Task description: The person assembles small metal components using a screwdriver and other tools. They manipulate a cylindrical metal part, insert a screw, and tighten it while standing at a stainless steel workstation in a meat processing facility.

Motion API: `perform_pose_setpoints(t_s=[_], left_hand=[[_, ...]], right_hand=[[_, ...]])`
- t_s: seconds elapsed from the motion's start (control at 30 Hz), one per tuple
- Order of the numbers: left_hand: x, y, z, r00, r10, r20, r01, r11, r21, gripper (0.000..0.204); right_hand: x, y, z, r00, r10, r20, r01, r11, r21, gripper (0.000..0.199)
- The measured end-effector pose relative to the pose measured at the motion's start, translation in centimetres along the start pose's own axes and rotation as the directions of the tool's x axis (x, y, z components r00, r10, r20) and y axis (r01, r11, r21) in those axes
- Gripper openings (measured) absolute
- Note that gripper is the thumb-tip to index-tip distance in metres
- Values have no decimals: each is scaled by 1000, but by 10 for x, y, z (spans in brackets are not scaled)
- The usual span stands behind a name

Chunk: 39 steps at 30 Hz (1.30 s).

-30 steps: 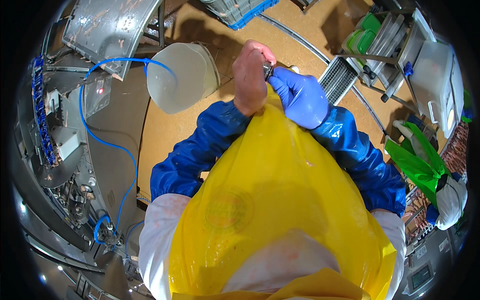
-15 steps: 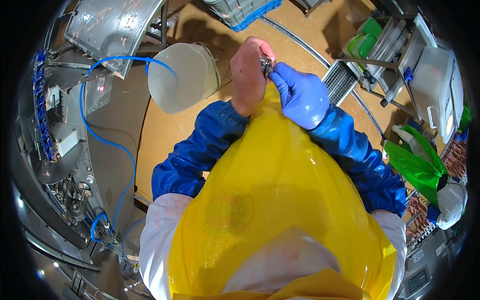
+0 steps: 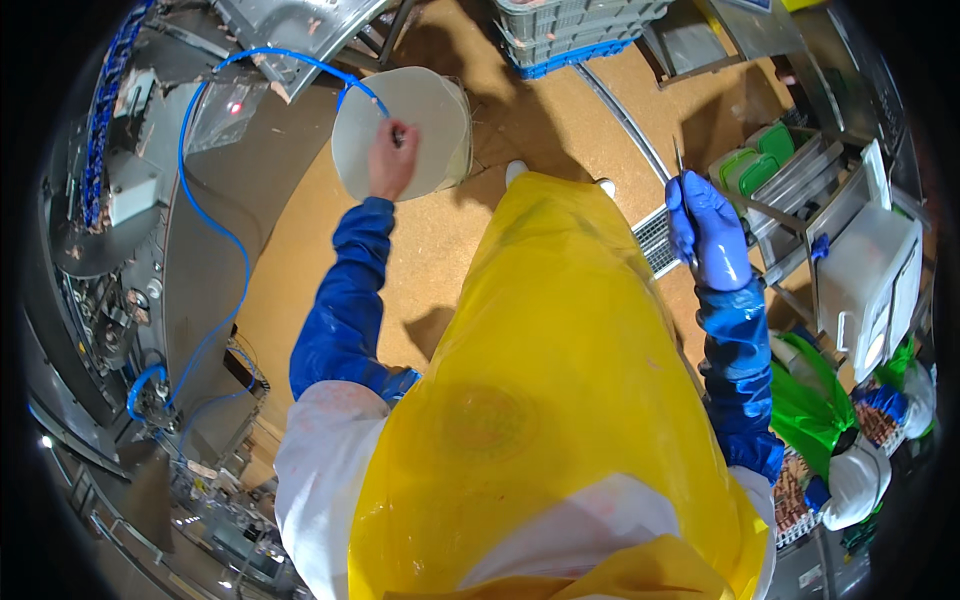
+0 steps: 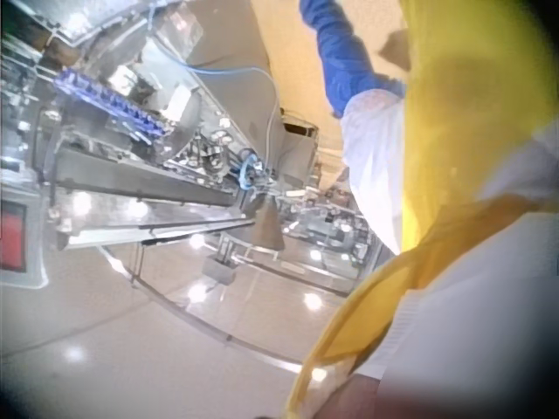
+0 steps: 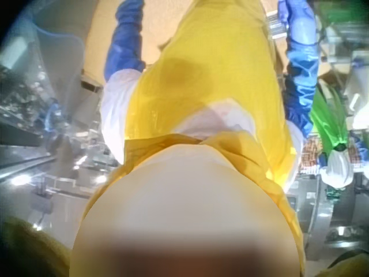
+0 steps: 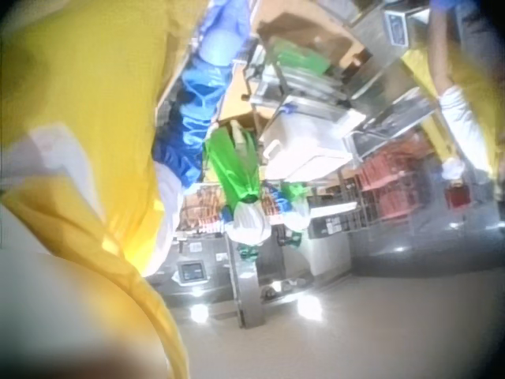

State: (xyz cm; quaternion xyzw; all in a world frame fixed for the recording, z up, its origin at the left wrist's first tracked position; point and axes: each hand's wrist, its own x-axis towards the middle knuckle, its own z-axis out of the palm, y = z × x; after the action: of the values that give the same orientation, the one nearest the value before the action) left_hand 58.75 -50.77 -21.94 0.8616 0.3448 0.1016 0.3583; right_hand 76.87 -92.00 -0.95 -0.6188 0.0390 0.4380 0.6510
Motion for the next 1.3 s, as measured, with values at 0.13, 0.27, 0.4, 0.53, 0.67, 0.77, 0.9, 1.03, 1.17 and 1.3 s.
perform_pose_setpoints(t_s=[0.13, 0.27, 0.4, 0.53, 0.67, 0.77, 0.9, 1.03, 1.17, 1.3], left_hand=[[-11, -192, -13, 963, -233, 135, 121, 824, 554, 36], [-6, -58, 25, 719, -355, 597, 679, 540, -498, 35], [-60, 143, 2, 567, 236, 789, 762, 214, -612, 46], [-70, 205, -1, 649, 300, 699, 668, 216, -712, 45], [-61, 237, -15, 768, 166, 618, 434, 575, -694, 30], [-59, 244, -22, 753, 186, 632, 412, 615, -673, 27], [-46, 255, -17, 722, 273, 636, 385, 605, -697, 30], [-39, 276, -26, 653, 361, 665, 399, 583, -708, 43], [-37, 289, -35, 660, 387, 644, 387, 559, -733, 48], [-39, 297, -40, 684, 392, 616, 395, 511, -764, 40]], right_hand=[[42, 48, 9, 991, -130, -3, 120, 920, -374, 31], [80, 84, 31, 987, -155, 45, 137, 656, -742, 47], [73, 48, 92, 833, -429, 350, 553, 647, -525, 48], [44, 8, 103, 942, -184, 281, 286, 878, -383, 50], [38, -5, 90, 851, -456, 262, 518, 643, -564, 52], [31, -15, 82, 887, -419, 193, 436, 629, -643, 71], [28, -30, 73, 794, -555, 247, 557, 502, -661, 70], [21, -33, 59, 795, -591, 136, 539, 585, -606, 65], [12, -51, 54, 727, -664, 172, 586, 470, -660, 55], [19, -45, 45, 670, -720, 181, 669, 480, -567, 59]])
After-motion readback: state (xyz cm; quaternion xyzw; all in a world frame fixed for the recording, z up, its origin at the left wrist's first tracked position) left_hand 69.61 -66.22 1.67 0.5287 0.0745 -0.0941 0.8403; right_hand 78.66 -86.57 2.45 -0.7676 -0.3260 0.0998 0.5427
